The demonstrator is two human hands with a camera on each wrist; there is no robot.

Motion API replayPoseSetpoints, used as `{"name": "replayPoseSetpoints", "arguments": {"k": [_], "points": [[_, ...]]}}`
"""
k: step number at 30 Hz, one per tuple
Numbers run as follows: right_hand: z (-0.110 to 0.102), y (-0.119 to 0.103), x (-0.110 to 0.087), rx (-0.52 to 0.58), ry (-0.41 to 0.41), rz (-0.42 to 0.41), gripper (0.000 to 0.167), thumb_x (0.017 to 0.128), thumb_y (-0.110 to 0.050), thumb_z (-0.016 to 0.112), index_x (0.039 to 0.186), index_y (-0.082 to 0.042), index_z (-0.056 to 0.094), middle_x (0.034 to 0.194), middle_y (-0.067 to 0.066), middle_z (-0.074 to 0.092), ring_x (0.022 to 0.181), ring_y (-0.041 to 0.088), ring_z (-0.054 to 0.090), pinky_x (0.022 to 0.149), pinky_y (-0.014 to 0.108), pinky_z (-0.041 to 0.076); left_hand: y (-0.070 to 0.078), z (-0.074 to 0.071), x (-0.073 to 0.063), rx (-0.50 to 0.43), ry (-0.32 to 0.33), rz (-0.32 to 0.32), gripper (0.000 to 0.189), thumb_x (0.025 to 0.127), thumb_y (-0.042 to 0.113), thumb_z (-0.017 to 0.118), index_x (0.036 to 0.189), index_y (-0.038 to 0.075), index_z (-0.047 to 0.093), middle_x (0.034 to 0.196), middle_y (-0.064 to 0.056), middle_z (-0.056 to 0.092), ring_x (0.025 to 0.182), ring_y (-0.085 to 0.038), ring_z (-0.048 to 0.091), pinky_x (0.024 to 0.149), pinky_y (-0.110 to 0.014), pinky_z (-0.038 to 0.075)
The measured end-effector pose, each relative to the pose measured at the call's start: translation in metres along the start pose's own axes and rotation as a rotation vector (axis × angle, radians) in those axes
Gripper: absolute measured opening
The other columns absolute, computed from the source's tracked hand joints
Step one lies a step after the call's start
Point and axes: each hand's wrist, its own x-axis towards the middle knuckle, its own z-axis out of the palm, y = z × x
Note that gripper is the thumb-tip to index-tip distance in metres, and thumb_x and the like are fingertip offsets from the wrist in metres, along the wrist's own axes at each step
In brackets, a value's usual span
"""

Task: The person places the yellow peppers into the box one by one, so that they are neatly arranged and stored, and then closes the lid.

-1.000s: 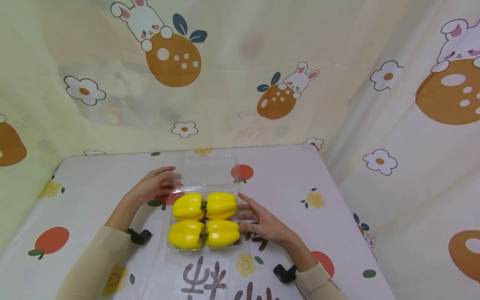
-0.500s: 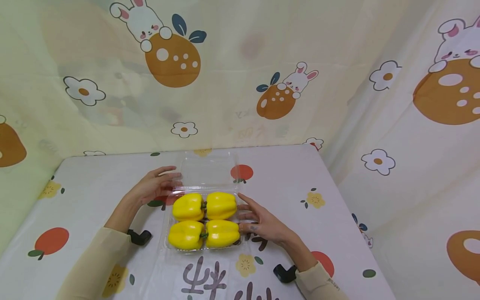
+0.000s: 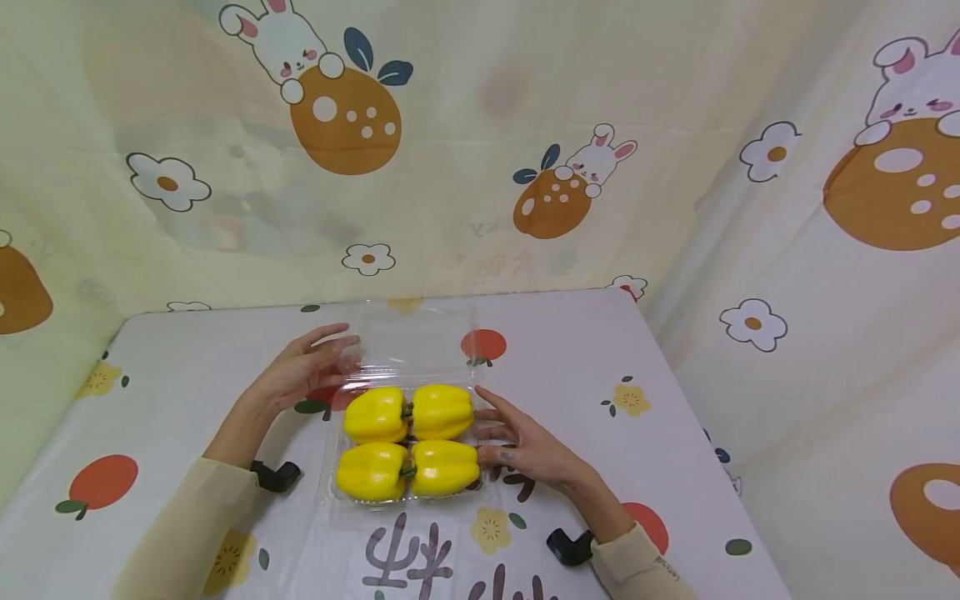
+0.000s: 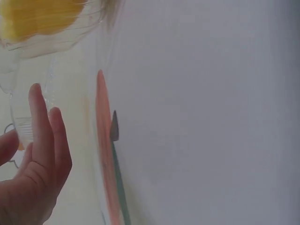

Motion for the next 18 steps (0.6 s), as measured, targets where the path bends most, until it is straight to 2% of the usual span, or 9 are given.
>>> {"name": "replayPoseSetpoints", "arguments": {"k": [3, 7, 14, 16, 18], "points": [[0.0, 0.0, -0.001, 0.002, -0.001, 0.001, 0.09, 0.102, -0.024, 0.071, 0.171, -0.031, 0.014, 0.17, 0.02, 0.034, 0.151, 0.048, 0.044, 0.114, 0.058, 0.053, 0.002, 0.002, -0.002, 0.003, 0.013, 0.018, 0.058, 0.113, 0.013, 0.048, 0.168, 0.016, 0.029, 0.17, -0.017, 0.04, 0.132, -0.032, 0.063, 0.089, -0.028, 0.065], [-0.001, 0.0, -0.001, 0.004, -0.004, 0.0, 0.089, 0.102, -0.024, 0.07, 0.171, -0.031, 0.014, 0.17, 0.021, 0.034, 0.15, 0.049, 0.044, 0.113, 0.058, 0.053, 0.003, 0.003, -0.003, 0.023, 0.035, 0.044, 0.057, 0.112, 0.012, 0.049, 0.166, 0.017, 0.032, 0.168, -0.016, 0.042, 0.126, -0.03, 0.065, 0.089, -0.028, 0.065], [-0.001, -0.001, -0.002, 0.023, -0.007, 0.004, 0.09, 0.102, -0.024, 0.071, 0.171, -0.031, 0.014, 0.17, 0.021, 0.033, 0.151, 0.049, 0.044, 0.114, 0.058, 0.053, 0.005, 0.006, -0.007, 0.073, 0.057, 0.116, 0.056, 0.111, 0.009, 0.052, 0.164, 0.017, 0.037, 0.166, -0.019, 0.044, 0.143, -0.044, 0.056, 0.091, -0.028, 0.065], [-0.001, -0.001, -0.002, 0.026, -0.009, 0.006, 0.09, 0.102, -0.024, 0.071, 0.171, -0.031, 0.014, 0.17, 0.021, 0.033, 0.151, 0.049, 0.043, 0.114, 0.057, 0.053, 0.007, 0.007, -0.01, 0.082, 0.067, 0.136, 0.055, 0.11, 0.009, 0.053, 0.163, 0.017, 0.039, 0.166, -0.02, 0.044, 0.14, -0.04, 0.059, 0.09, -0.028, 0.065], [-0.001, -0.001, -0.001, 0.025, -0.01, 0.008, 0.09, 0.102, -0.024, 0.071, 0.171, -0.032, 0.014, 0.17, 0.021, 0.033, 0.151, 0.049, 0.043, 0.114, 0.058, 0.053, 0.008, 0.008, -0.012, 0.092, 0.08, 0.154, 0.054, 0.11, 0.009, 0.054, 0.161, 0.018, 0.042, 0.165, -0.02, 0.045, 0.134, -0.031, 0.066, 0.089, -0.027, 0.065]]}}
